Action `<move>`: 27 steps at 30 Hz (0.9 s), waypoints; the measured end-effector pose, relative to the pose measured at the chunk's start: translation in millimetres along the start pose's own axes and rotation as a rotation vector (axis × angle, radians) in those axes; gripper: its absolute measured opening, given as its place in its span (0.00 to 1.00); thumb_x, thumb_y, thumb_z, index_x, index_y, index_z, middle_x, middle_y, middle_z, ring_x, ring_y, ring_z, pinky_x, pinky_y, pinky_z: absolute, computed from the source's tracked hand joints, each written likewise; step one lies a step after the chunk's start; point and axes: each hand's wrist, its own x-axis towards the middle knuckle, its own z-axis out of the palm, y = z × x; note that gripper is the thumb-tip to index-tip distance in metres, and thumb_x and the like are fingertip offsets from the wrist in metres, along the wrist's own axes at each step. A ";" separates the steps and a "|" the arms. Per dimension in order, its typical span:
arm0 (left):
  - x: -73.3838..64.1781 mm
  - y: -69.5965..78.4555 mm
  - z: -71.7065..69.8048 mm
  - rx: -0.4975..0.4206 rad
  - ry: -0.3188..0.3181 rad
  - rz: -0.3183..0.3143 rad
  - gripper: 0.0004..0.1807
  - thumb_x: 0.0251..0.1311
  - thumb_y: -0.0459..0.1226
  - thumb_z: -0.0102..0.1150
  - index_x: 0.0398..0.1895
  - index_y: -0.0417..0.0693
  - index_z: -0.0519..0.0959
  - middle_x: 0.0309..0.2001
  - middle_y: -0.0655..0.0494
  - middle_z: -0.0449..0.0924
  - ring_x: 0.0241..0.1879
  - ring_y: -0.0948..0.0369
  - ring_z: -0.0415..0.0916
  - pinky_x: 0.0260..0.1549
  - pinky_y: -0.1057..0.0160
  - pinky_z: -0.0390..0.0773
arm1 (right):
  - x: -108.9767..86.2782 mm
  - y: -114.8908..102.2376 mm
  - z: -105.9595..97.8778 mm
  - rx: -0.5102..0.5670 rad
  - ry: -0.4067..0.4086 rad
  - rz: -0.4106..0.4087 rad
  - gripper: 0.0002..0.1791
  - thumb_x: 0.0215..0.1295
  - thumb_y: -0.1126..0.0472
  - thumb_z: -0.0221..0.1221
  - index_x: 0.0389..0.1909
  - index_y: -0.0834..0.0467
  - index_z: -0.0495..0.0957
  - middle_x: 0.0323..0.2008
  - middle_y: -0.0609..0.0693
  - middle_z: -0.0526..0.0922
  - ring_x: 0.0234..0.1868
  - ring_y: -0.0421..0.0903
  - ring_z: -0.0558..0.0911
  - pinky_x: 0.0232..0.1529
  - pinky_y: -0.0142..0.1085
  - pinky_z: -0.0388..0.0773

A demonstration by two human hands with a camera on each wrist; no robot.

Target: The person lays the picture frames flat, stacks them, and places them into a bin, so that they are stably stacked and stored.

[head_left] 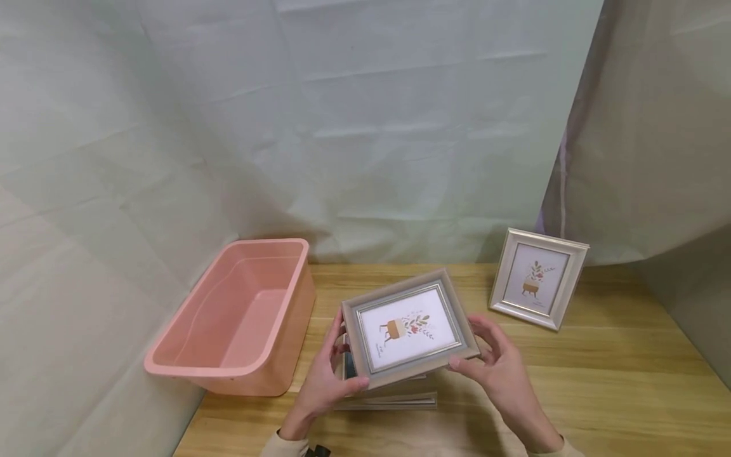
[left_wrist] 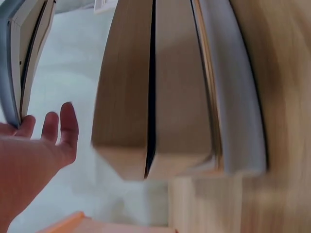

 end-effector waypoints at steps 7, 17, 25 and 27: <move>-3.2 4.6 -9.6 0.238 -0.072 -0.012 0.90 0.31 0.39 0.90 0.91 0.56 0.28 0.87 0.31 0.48 0.67 0.41 0.74 0.73 0.45 0.75 | 1.4 2.3 5.3 0.009 -0.084 -0.023 0.54 0.54 0.82 0.71 0.82 0.65 0.58 0.81 0.65 0.62 0.59 0.33 0.85 0.55 0.34 0.90; -3.9 -0.2 -15.5 0.396 -0.054 -0.144 0.90 0.32 0.46 0.91 0.90 0.42 0.30 0.90 0.33 0.34 0.87 0.31 0.40 0.81 0.25 0.49 | 4.8 13.8 24.5 -0.067 -0.021 0.024 0.53 0.50 0.83 0.73 0.80 0.68 0.64 0.75 0.67 0.72 0.59 0.45 0.86 0.54 0.28 0.88; -6.5 -8.7 -19.1 0.470 -0.046 -0.149 0.87 0.32 0.49 0.90 0.90 0.42 0.36 0.89 0.32 0.42 0.86 0.30 0.46 0.79 0.24 0.53 | 6.4 25.6 33.3 -0.201 0.047 0.004 0.49 0.44 0.81 0.77 0.73 0.67 0.73 0.66 0.65 0.82 0.57 0.52 0.86 0.52 0.27 0.86; -7.5 -10.0 -20.1 0.476 -0.043 -0.156 0.87 0.32 0.49 0.90 0.91 0.42 0.37 0.89 0.31 0.43 0.86 0.30 0.47 0.79 0.23 0.54 | 6.4 27.9 34.8 -0.229 0.056 0.009 0.49 0.43 0.80 0.78 0.72 0.67 0.75 0.65 0.65 0.83 0.57 0.54 0.86 0.51 0.28 0.86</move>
